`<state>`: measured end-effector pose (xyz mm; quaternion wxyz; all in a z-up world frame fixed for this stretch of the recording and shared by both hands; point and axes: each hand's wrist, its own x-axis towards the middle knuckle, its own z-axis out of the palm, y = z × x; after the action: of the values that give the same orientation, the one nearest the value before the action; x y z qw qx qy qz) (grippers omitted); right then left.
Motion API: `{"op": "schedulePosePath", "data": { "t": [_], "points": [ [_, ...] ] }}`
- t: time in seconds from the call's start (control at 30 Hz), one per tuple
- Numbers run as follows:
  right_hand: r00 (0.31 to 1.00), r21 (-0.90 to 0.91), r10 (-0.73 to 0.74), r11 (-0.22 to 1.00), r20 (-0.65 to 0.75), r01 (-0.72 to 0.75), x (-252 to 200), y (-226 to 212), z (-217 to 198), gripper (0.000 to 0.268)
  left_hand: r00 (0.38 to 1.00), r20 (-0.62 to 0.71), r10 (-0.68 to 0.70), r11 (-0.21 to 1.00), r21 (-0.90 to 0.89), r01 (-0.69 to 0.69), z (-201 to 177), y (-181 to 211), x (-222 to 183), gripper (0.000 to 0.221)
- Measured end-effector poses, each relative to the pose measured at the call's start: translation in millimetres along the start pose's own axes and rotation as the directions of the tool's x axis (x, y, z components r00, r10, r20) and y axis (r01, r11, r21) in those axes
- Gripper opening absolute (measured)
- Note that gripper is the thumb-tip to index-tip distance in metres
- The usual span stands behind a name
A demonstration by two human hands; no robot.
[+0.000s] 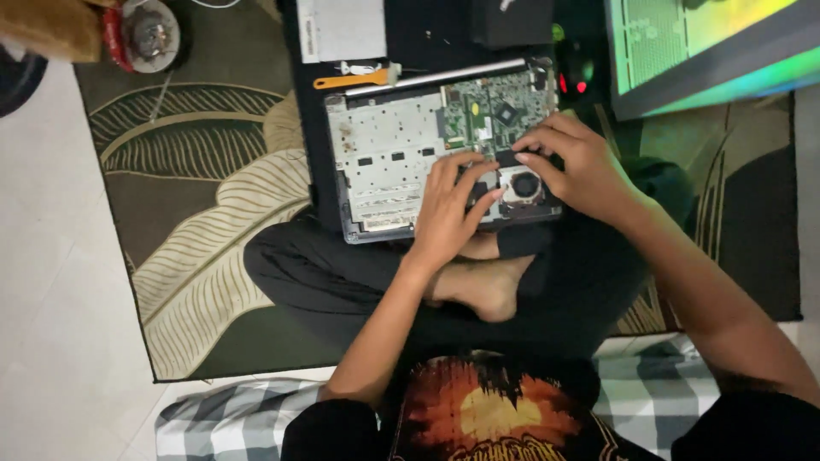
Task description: Disassembling a laptop to remove and replace internal components like the cooling fan and battery using specialized tools.
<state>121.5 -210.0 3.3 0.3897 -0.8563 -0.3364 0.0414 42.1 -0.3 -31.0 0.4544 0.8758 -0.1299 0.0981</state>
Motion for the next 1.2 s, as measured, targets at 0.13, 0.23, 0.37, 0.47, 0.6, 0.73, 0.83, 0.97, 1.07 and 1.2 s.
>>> {"op": "schedulePosePath", "data": {
  "t": [0.13, 0.23, 0.37, 0.47, 0.6, 0.73, 0.83, 0.97, 1.07, 1.2],
  "points": [
    [0.990, -0.081, -0.116, 0.991, -0.086, 0.109, 39, -4, 23, 0.012, 0.997, -0.072, -0.037, 0.997, -0.072, 0.032, 1, 0, 0, 0.020],
    [0.955, -0.115, -0.252, 0.965, -0.156, 0.236, 83, -16, 45, 0.012, 0.987, -0.150, -0.058, 0.994, -0.097, 0.044, 0, 1, 1, 0.009],
    [0.950, -0.232, -0.296, 0.936, -0.102, 0.266, 139, -25, 81, 0.019, 0.978, -0.187, -0.095, 0.988, -0.136, 0.070, 0, 4, 0, 0.014],
    [0.958, -0.319, -0.264, 0.922, -0.108, 0.218, 175, -13, 114, 0.018, 0.975, -0.191, -0.110, 0.985, -0.154, 0.081, -1, 4, -1, 0.013],
    [0.986, -0.479, -0.162, 0.869, -0.049, 0.120, 203, 17, 151, 0.027, 0.973, -0.215, -0.085, 0.986, -0.160, 0.051, 0, 1, 0, 0.013],
    [0.995, -0.495, -0.102, 0.865, -0.014, 0.082, 208, 12, 157, 0.036, 0.973, -0.218, -0.079, 0.983, -0.177, 0.040, 1, -3, -2, 0.013],
    [0.999, -0.445, -0.053, 0.894, 0.010, 0.052, 210, 18, 160, 0.033, 0.974, -0.206, -0.099, 0.983, -0.172, 0.064, 1, -1, -1, 0.013],
    [1.000, -0.306, -0.003, 0.952, 0.030, 0.012, 211, 14, 155, 0.027, 0.976, -0.196, -0.090, 0.981, -0.185, 0.053, -2, 0, -1, 0.013],
    [1.000, -0.276, 0.000, 0.961, 0.027, 0.008, 211, 12, 154, 0.022, 0.977, -0.198, -0.084, 0.983, -0.174, 0.049, -1, 0, 0, 0.013],
    [0.999, -0.230, 0.049, 0.972, 0.010, -0.046, 212, 15, 158, 0.019, 0.975, -0.206, -0.087, 0.985, -0.166, 0.053, 1, -1, -1, 0.012]
  ]
}}
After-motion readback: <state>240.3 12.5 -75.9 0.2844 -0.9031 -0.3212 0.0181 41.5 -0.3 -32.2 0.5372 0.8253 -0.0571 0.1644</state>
